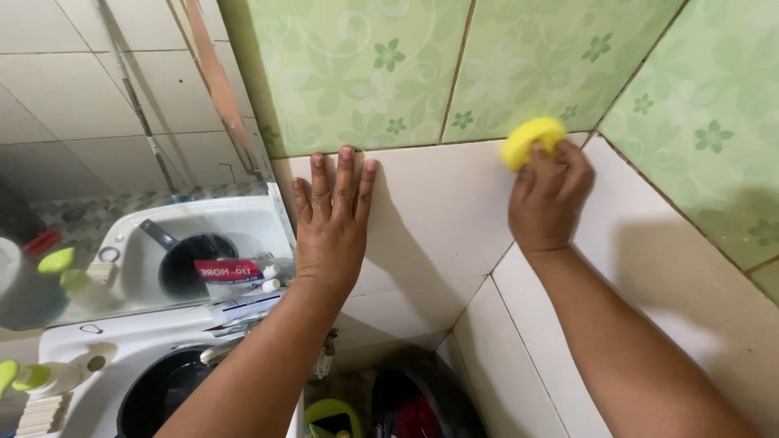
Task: The person uses a yellow sponge to wipe the tiled walls of a bathroom. They repeatedly dip the sponge into a black mug filled with water at the sink and scrub various sections of the wall, including corners and areas around fixtures.
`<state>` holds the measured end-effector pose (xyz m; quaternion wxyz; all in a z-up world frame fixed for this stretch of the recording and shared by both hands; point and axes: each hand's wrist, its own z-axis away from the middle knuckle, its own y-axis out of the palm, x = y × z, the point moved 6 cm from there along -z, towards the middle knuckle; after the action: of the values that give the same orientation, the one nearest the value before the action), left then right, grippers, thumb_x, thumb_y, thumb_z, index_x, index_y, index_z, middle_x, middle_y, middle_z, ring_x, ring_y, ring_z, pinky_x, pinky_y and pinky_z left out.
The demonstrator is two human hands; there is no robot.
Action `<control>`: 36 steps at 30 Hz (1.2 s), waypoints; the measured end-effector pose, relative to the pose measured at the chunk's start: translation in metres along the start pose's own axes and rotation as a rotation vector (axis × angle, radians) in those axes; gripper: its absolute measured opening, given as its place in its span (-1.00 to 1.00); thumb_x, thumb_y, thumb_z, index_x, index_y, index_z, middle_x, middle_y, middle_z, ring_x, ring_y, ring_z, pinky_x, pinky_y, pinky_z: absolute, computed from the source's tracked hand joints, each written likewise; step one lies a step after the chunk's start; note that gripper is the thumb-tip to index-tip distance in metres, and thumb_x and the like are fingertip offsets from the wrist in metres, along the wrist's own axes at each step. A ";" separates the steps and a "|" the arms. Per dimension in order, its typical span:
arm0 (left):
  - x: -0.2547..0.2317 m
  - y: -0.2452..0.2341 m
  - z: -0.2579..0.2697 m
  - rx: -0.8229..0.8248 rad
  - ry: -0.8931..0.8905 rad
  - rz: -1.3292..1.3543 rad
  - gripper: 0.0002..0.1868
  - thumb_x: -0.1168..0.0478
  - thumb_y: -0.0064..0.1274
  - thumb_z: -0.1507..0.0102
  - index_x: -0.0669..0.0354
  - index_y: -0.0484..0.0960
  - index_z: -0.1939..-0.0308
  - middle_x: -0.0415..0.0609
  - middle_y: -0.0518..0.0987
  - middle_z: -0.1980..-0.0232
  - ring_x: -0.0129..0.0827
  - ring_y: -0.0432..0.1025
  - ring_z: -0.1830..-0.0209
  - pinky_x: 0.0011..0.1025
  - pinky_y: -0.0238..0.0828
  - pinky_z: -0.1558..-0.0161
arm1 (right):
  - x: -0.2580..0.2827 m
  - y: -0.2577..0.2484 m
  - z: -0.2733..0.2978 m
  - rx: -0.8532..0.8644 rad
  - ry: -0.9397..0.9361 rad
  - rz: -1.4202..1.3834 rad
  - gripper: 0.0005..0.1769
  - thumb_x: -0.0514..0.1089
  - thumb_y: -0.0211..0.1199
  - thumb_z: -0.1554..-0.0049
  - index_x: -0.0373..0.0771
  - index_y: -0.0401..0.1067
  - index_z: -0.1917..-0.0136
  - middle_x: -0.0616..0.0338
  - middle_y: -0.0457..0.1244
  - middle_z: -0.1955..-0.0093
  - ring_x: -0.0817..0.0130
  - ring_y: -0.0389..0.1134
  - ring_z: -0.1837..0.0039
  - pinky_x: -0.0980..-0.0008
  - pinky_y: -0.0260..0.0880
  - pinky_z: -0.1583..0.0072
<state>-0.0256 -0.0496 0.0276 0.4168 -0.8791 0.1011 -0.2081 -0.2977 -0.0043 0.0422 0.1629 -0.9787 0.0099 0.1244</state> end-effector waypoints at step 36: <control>-0.015 0.069 0.243 -0.356 -0.578 1.488 -0.05 -0.32 -0.41 -0.45 0.36 -0.14 -0.66 0.21 -0.10 -0.76 -0.01 -0.18 -0.79 -0.13 -0.29 -0.69 | 0.165 0.042 0.103 0.016 -0.113 -0.333 -0.46 -0.28 0.41 -0.24 0.08 0.38 -0.41 0.12 0.14 -0.31 0.10 0.20 -0.36 0.05 0.21 -0.35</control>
<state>0.0705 0.0799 -0.1675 0.3097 -0.6539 0.5782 0.3771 -0.1649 -0.0073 -0.1066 0.1892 -0.9570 -0.1604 0.1506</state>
